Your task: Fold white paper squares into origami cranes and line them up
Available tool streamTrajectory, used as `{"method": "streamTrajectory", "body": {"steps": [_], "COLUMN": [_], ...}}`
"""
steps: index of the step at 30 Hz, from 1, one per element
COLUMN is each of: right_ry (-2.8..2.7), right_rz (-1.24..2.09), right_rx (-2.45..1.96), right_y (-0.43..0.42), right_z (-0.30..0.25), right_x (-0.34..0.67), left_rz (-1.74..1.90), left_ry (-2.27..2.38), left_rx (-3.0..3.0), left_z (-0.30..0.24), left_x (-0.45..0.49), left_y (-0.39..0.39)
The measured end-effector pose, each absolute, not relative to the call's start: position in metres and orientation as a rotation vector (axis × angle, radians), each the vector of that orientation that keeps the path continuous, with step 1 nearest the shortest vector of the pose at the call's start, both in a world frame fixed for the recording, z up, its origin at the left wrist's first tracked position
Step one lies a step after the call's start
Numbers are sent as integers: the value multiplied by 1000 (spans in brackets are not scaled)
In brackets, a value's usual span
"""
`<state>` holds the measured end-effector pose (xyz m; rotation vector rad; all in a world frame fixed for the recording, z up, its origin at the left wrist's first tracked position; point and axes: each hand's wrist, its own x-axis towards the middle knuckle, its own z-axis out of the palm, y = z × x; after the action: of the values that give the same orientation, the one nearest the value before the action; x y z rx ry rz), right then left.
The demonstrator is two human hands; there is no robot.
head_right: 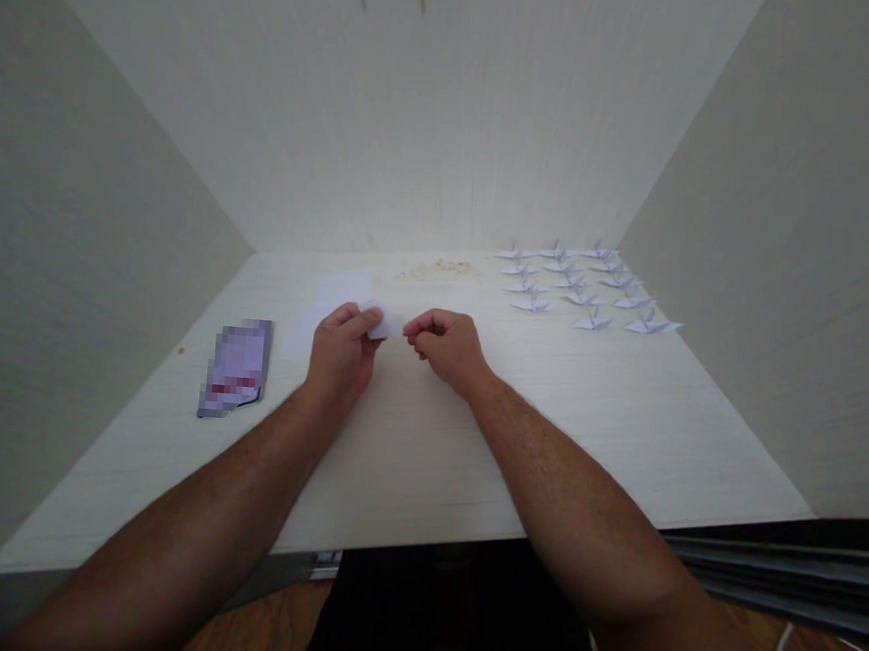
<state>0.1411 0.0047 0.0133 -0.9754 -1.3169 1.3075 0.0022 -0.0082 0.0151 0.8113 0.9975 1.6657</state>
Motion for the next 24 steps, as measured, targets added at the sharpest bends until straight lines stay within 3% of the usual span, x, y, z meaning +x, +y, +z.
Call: {"method": "streamTrajectory", "body": {"steps": [5,15,24], "right_ry": [-1233,-1417,-1432], "right_rz": [1430,1003,1014], "right_rx": [-960,-993,-961], "right_y": [4,3,4], "right_z": [12,11,12], "right_x": [141,139,139], "left_rz": [1639,1564,1562], "left_ry": [979,890,995], "left_rx": [818,791,934], "left_z": [15,13,13], "left_x": [3,6,9], "left_y": [-8,-10,-12]}}
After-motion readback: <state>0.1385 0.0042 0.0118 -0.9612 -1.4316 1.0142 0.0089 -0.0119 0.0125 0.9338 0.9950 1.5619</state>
